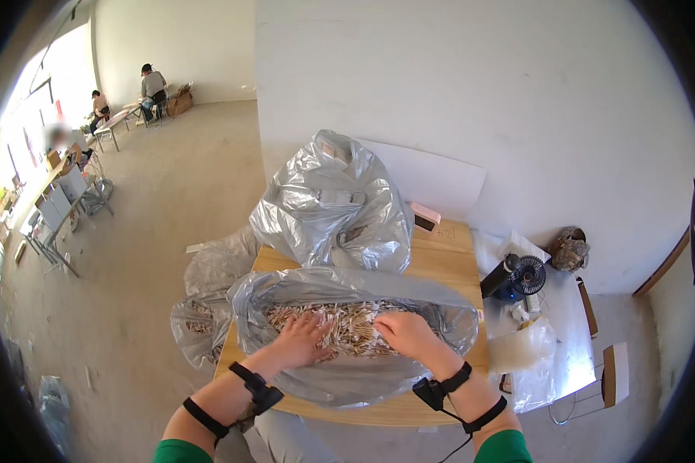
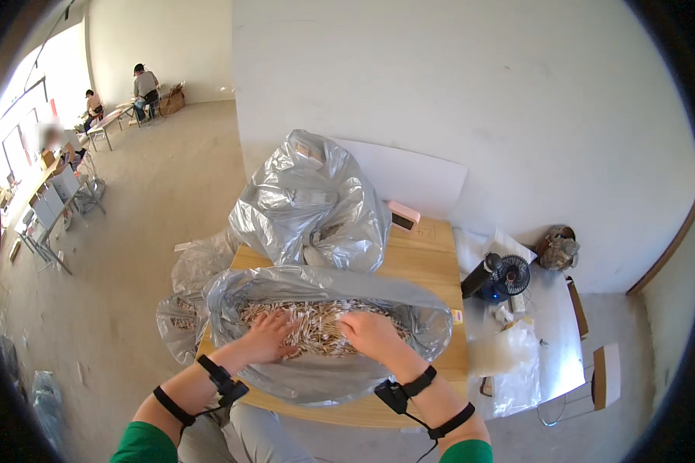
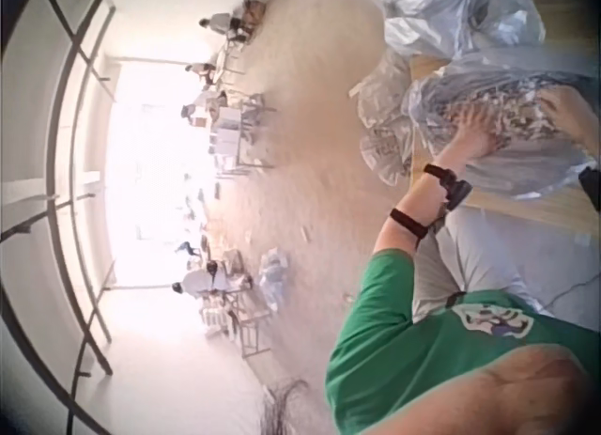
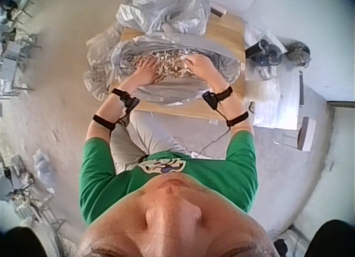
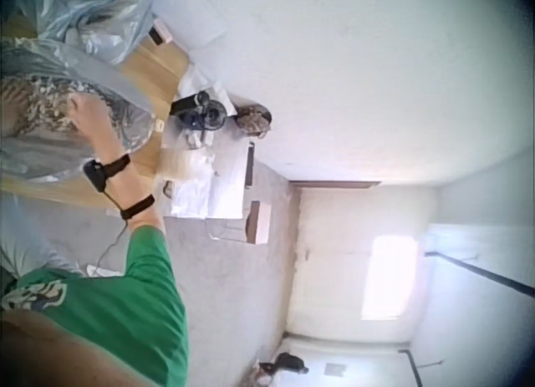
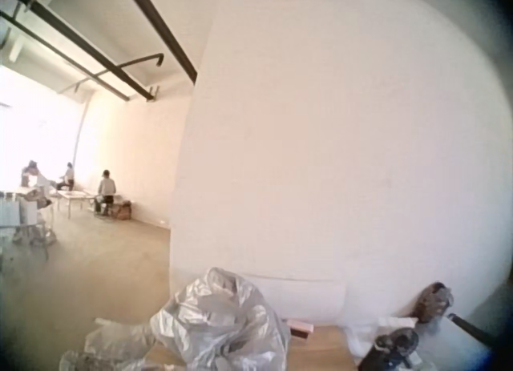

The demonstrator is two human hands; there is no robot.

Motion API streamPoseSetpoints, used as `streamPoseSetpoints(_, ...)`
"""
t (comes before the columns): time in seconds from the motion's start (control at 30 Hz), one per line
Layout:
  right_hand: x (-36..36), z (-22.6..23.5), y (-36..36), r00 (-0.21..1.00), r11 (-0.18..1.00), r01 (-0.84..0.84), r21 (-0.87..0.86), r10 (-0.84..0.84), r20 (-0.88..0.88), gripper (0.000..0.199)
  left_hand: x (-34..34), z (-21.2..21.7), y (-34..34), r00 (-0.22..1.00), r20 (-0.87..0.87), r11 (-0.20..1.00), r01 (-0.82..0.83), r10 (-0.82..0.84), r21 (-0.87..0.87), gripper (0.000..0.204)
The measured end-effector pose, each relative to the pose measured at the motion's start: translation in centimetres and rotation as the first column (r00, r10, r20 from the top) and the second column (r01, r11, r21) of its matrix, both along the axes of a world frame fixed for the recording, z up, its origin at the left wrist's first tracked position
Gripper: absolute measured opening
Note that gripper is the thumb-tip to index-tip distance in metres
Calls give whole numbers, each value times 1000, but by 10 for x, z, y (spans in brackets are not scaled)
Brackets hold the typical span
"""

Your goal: Packing small medical or hygiene components into plastic bags.

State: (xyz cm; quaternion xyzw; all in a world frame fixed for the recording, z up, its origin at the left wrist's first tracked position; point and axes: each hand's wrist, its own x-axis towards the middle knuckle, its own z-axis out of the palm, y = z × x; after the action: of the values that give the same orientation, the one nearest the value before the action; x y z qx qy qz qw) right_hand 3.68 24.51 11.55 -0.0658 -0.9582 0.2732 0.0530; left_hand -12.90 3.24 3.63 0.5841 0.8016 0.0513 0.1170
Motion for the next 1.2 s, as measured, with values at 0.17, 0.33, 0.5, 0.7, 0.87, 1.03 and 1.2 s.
streamPoseSetpoints(0.17, -74, 11, 6, 924, 997, -64, 50, 78, -374, 20, 33, -32, 0, 999, -44, 1000, 0, -1, -13, 74)
streamPoseSetpoints(0.33, -155, -29, 36, 952, 999, 43, -20, -47, -303, 26, 35, -47, -5, 998, 32, 998, -53, 51, 40, 80)
streamPoseSetpoints(0.5, -182, -74, 75, 976, 942, 194, 274, -156, -153, 36, 42, -49, 3, 996, 52, 995, -79, 76, 65, 75)
streamPoseSetpoints(0.7, -179, -36, 99, 863, 749, 467, 469, -502, -56, 66, 37, -51, -3, 993, 62, 995, -98, 97, 19, 80)
streamPoseSetpoints(0.87, -188, -26, 117, 835, 786, 493, 374, -548, 51, 69, 36, -56, 6, 994, 53, 996, -92, 91, 22, 80)
streamPoseSetpoints(1.03, -181, -41, 84, 903, 803, 387, 453, -430, -8, 51, 37, -60, -1, 994, 39, 994, -102, 100, 46, 81)
streamPoseSetpoints(1.2, -134, -33, 63, 935, 703, 346, 622, -208, -286, 31, 39, -67, 2, 996, -1, 996, -90, 90, 26, 83)
